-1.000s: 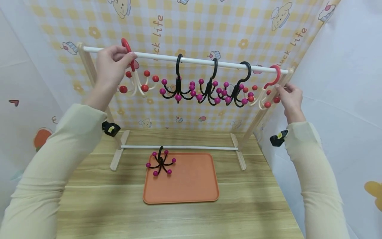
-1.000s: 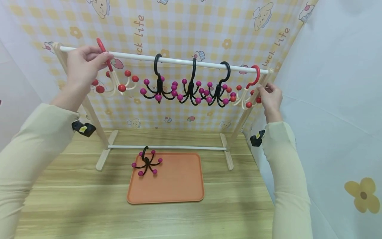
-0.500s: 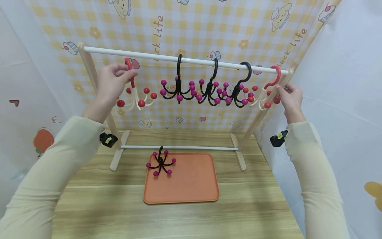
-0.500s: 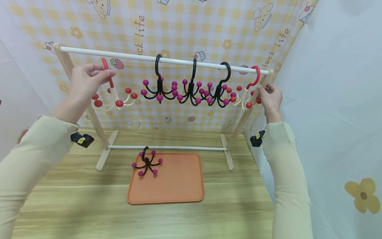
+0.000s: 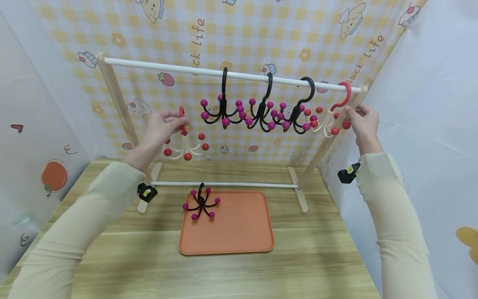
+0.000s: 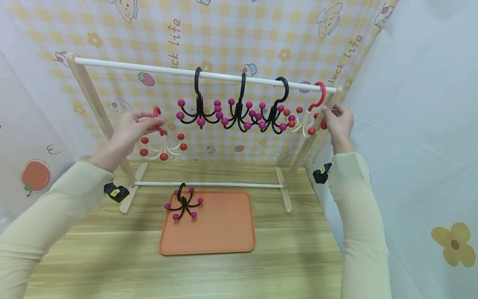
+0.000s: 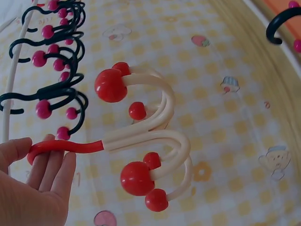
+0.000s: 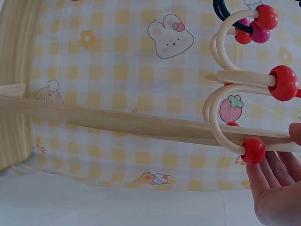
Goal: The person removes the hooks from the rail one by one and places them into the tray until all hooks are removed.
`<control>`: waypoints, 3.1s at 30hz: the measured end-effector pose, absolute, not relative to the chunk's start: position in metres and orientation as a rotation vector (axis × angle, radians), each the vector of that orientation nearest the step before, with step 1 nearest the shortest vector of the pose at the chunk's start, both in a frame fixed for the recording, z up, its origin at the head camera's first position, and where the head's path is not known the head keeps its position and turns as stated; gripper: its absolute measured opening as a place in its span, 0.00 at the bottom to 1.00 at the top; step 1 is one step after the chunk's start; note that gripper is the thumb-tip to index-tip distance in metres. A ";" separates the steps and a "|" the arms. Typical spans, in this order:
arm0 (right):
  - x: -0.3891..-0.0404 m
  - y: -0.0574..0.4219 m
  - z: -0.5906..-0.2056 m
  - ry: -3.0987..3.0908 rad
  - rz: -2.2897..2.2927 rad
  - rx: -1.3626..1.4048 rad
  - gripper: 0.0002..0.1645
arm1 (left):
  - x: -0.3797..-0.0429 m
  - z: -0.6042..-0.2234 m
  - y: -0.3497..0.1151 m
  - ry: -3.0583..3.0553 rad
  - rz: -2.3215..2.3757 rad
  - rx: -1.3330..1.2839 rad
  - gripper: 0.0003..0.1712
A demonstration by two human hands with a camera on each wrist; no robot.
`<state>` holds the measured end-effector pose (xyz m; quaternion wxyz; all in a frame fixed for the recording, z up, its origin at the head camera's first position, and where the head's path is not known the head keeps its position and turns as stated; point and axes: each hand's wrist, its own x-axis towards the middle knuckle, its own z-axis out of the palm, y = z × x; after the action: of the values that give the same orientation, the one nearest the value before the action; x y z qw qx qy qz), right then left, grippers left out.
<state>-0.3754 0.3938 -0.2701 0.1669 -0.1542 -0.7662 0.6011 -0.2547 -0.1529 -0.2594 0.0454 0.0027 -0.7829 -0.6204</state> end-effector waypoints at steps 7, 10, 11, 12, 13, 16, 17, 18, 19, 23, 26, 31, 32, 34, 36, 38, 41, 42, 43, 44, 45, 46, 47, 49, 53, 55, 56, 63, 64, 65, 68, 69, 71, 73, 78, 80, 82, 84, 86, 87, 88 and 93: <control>-0.342 0.362 -0.247 -2.239 1.686 -0.422 0.35 | -0.257 -0.279 -0.138 -2.386 -2.067 -0.006 0.16; -0.340 0.361 -0.247 -2.235 1.685 -0.427 0.35 | -0.257 -0.284 -0.130 -2.387 -2.137 -0.003 0.17; -0.344 0.364 -0.249 -2.216 1.696 -0.437 0.34 | -0.257 -0.286 -0.127 -2.386 -2.160 -0.002 0.17; -0.348 0.369 -0.253 -2.208 1.695 -0.441 0.34 | -0.256 -0.288 -0.125 -2.394 -2.175 -0.007 0.17; -0.352 0.373 -0.256 -2.186 1.704 -0.452 0.33 | -0.256 -0.290 -0.122 -2.399 -2.188 -0.014 0.18; -0.363 0.383 -0.262 -2.219 1.673 -0.441 0.32 | -0.254 -0.296 -0.114 -2.397 -2.244 -0.029 0.17; -0.364 0.383 -0.262 -2.214 1.677 -0.443 0.32 | -0.253 -0.298 -0.111 -2.401 -2.260 -0.033 0.17; -0.364 0.384 -0.262 -2.236 1.661 -0.433 0.32 | -0.252 -0.301 -0.108 -2.402 -2.278 -0.048 0.17; -0.364 0.383 -0.262 -2.215 1.669 -0.439 0.32 | -0.252 -0.303 -0.105 -2.401 -2.299 -0.048 0.17; -0.354 0.374 -0.256 -2.231 1.660 -0.433 0.33 | -0.250 -0.316 -0.096 -2.431 -2.347 -0.045 0.16; -0.339 0.359 -0.246 -2.248 1.648 -0.432 0.34 | -0.248 -0.324 -0.089 -2.459 -2.351 -0.032 0.15; -0.304 0.326 -0.225 -2.288 1.643 -0.413 0.37 | -0.246 -0.334 -0.077 -2.482 -2.372 -0.024 0.15; -0.301 0.323 -0.223 -2.282 1.656 -0.413 0.38 | -0.245 -0.336 -0.075 -2.478 -2.388 -0.034 0.14; -0.298 0.320 -0.221 -2.271 1.670 -0.410 0.38 | -0.244 -0.341 -0.072 -2.496 -2.391 -0.081 0.14; -0.297 0.320 -0.221 -2.271 1.671 -0.408 0.37 | -0.243 -0.346 -0.068 -2.511 -2.396 -0.124 0.14; -0.298 0.319 -0.221 -2.286 1.646 -0.411 0.37 | -0.241 -0.352 -0.065 -2.509 -2.414 -0.158 0.14; -0.299 0.319 -0.221 -2.295 1.635 -0.409 0.36 | -0.239 -0.359 -0.060 -2.513 -2.442 -0.148 0.14; -0.299 0.320 -0.221 -2.298 1.634 -0.409 0.37 | -0.238 -0.362 -0.059 -2.510 -2.451 -0.142 0.14; -0.299 0.320 -0.221 -2.300 1.632 -0.409 0.37 | -0.237 -0.364 -0.057 -2.512 -2.455 -0.138 0.14; -0.299 0.320 -0.221 -2.295 1.638 -0.409 0.37 | -0.236 -0.367 -0.055 -2.520 -2.453 -0.130 0.14; -0.299 0.320 -0.221 -2.295 1.638 -0.409 0.37 | -0.236 -0.370 -0.054 -2.522 -2.452 -0.128 0.13; -0.298 0.320 -0.221 -2.296 1.636 -0.409 0.37 | -0.236 -0.373 -0.053 -2.524 -2.448 -0.133 0.13; -0.298 0.320 -0.221 -2.296 1.635 -0.409 0.37 | -0.236 -0.375 -0.052 -2.523 -2.449 -0.124 0.13; -0.298 0.319 -0.221 -2.297 1.629 -0.409 0.37 | -0.236 -0.380 -0.050 -2.527 -2.438 -0.115 0.12; -0.297 0.319 -0.221 -2.293 1.628 -0.412 0.37 | -0.234 -0.389 -0.047 -2.557 -2.398 -0.105 0.12; -0.296 0.319 -0.221 -2.293 1.626 -0.413 0.37 | -0.233 -0.394 -0.046 -2.570 -2.383 -0.109 0.11; -0.296 0.318 -0.221 -2.289 1.631 -0.414 0.37 | -0.234 -0.397 -0.046 -2.568 -2.390 -0.102 0.10; -0.296 0.318 -0.220 -2.309 1.601 -0.420 0.37 | -0.235 -0.414 -0.046 -2.618 -2.338 -0.132 0.08; -0.296 0.318 -0.220 -2.308 1.602 -0.423 0.37 | -0.235 -0.416 -0.047 -2.633 -2.315 -0.140 0.08; -0.297 0.319 -0.220 -2.312 1.598 -0.422 0.37 | -0.234 -0.418 -0.047 -2.630 -2.316 -0.144 0.08; -0.297 0.319 -0.221 -2.319 1.592 -0.424 0.37 | -0.233 -0.421 -0.047 -2.614 -2.314 -0.155 0.07; -0.298 0.320 -0.221 -2.317 1.596 -0.424 0.37 | -0.233 -0.422 -0.047 -2.605 -2.319 -0.162 0.07; -0.298 0.320 -0.221 -2.319 1.597 -0.424 0.37 | -0.232 -0.425 -0.047 -2.607 -2.309 -0.166 0.06; -0.300 0.321 -0.222 -2.322 1.587 -0.429 0.37 | -0.231 -0.429 -0.048 -2.635 -2.279 -0.147 0.06; -0.325 0.345 -0.238 -2.265 1.606 -0.444 0.33 | -0.232 -0.438 -0.047 -2.636 -2.312 -0.063 0.05; -0.339 0.361 -0.247 -2.264 1.615 -0.433 0.32 | -0.232 -0.441 -0.047 -2.610 -2.348 -0.058 0.05; -0.352 0.373 -0.255 -2.243 1.643 -0.441 0.32 | -0.232 -0.443 -0.047 -2.604 -2.362 -0.060 0.06; -0.362 0.383 -0.262 -2.219 1.666 -0.437 0.32 | -0.232 -0.445 -0.047 -2.598 -2.365 -0.074 0.06; -0.367 0.388 -0.265 -2.224 1.659 -0.436 0.32 | -0.231 -0.447 -0.047 -2.597 -2.359 -0.092 0.07; -0.368 0.388 -0.266 -2.224 1.663 -0.429 0.31 | -0.231 -0.447 -0.047 -2.591 -2.364 -0.092 0.07; -0.368 0.389 -0.266 -2.223 1.670 -0.424 0.31 | -0.231 -0.448 -0.047 -2.588 -2.363 -0.095 0.07; -0.362 0.384 -0.263 -2.223 1.665 -0.428 0.31 | -0.229 -0.447 -0.046 -2.607 -2.302 -0.085 0.06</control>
<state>-0.3622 0.3837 -0.2627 0.1649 -0.1501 -0.7803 0.5843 -0.2286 -0.0458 -0.4472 -0.1676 -0.0240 -0.7387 -0.6524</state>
